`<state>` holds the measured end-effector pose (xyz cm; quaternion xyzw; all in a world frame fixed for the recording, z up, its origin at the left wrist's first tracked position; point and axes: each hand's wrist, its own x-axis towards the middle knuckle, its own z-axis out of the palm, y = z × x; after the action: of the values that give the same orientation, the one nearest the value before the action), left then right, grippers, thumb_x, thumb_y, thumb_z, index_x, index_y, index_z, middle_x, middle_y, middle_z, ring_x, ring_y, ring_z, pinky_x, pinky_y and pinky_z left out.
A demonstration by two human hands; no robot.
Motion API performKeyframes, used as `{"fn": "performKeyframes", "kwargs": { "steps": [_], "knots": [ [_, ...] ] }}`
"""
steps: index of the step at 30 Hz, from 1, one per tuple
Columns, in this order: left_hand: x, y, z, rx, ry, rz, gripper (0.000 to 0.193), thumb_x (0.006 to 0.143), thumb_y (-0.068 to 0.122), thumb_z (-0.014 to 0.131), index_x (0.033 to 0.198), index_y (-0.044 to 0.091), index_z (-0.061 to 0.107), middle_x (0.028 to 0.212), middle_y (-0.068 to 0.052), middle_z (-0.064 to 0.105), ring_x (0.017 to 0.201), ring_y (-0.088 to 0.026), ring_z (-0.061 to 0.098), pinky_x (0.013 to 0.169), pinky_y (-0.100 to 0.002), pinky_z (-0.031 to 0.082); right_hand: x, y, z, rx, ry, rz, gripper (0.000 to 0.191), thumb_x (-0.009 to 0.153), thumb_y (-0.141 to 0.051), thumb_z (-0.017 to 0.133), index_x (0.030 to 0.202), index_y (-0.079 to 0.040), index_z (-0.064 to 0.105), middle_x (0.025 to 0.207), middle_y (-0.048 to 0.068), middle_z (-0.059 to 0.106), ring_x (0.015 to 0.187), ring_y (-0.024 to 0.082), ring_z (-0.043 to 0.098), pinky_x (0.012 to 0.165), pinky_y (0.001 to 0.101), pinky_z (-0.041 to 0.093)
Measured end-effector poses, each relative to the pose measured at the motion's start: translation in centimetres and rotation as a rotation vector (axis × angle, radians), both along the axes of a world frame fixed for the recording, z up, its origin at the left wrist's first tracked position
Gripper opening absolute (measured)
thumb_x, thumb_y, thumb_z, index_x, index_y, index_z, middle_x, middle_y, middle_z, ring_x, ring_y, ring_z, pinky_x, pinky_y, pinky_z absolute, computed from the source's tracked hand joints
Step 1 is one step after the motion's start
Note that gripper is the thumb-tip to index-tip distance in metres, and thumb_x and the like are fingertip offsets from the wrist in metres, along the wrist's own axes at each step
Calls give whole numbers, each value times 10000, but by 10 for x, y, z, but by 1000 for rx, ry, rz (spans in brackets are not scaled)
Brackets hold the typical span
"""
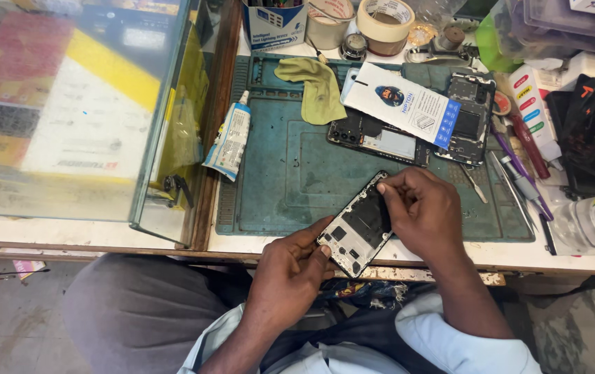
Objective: The person disassembles a mobile phone using a metal tool and hands, then applies a liquid from a spray bottle to the internal components.
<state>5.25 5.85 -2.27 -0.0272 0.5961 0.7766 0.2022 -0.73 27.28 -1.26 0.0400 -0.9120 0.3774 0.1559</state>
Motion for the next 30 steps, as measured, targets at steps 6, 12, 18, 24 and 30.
{"fn": "performKeyframes", "kwargs": {
  "steps": [6, 12, 18, 24, 30],
  "knots": [
    [1, 0, 1, 44, 2, 10, 453, 990, -3, 493, 1440, -46, 529, 1101, -148, 767, 895, -134, 757, 805, -266, 638, -1, -5, 0, 17, -13, -146, 75, 899, -80, 794, 889, -19, 750, 785, 85, 715, 574, 138, 626, 513, 288, 464],
    [0, 2, 0, 21, -25, 12, 463, 985, -6, 500, 1446, -31, 541, 1095, -153, 766, 882, -141, 739, 795, -272, 626, 0, 0, 2, 27, -4, 11, 75, 881, -69, 785, 885, -10, 738, 797, 81, 722, 590, 108, 669, 522, 279, 481],
    [1, 1, -3, 61, 8, 24, 449, 987, -6, 497, 1432, -44, 547, 1108, -134, 767, 907, -113, 753, 820, -254, 637, -2, -4, -2, 7, -13, -131, 87, 905, -81, 787, 883, -10, 741, 792, 103, 722, 596, 150, 667, 532, 294, 490],
    [-2, 4, -2, -33, -40, 9, 464, 987, 10, 519, 1449, 3, 556, 1063, -129, 773, 838, -109, 726, 762, -254, 617, 1, 1, 2, 18, 44, 42, 73, 889, -73, 782, 899, -12, 744, 811, 88, 723, 621, 127, 677, 556, 279, 501],
    [1, 2, -1, -9, 11, 9, 455, 989, 4, 502, 1441, -21, 553, 1076, -128, 775, 863, -102, 743, 781, -248, 634, -1, -1, 2, 46, 17, -31, 67, 893, -67, 773, 888, -10, 739, 799, 98, 714, 609, 141, 678, 547, 286, 503]
  ]
}}
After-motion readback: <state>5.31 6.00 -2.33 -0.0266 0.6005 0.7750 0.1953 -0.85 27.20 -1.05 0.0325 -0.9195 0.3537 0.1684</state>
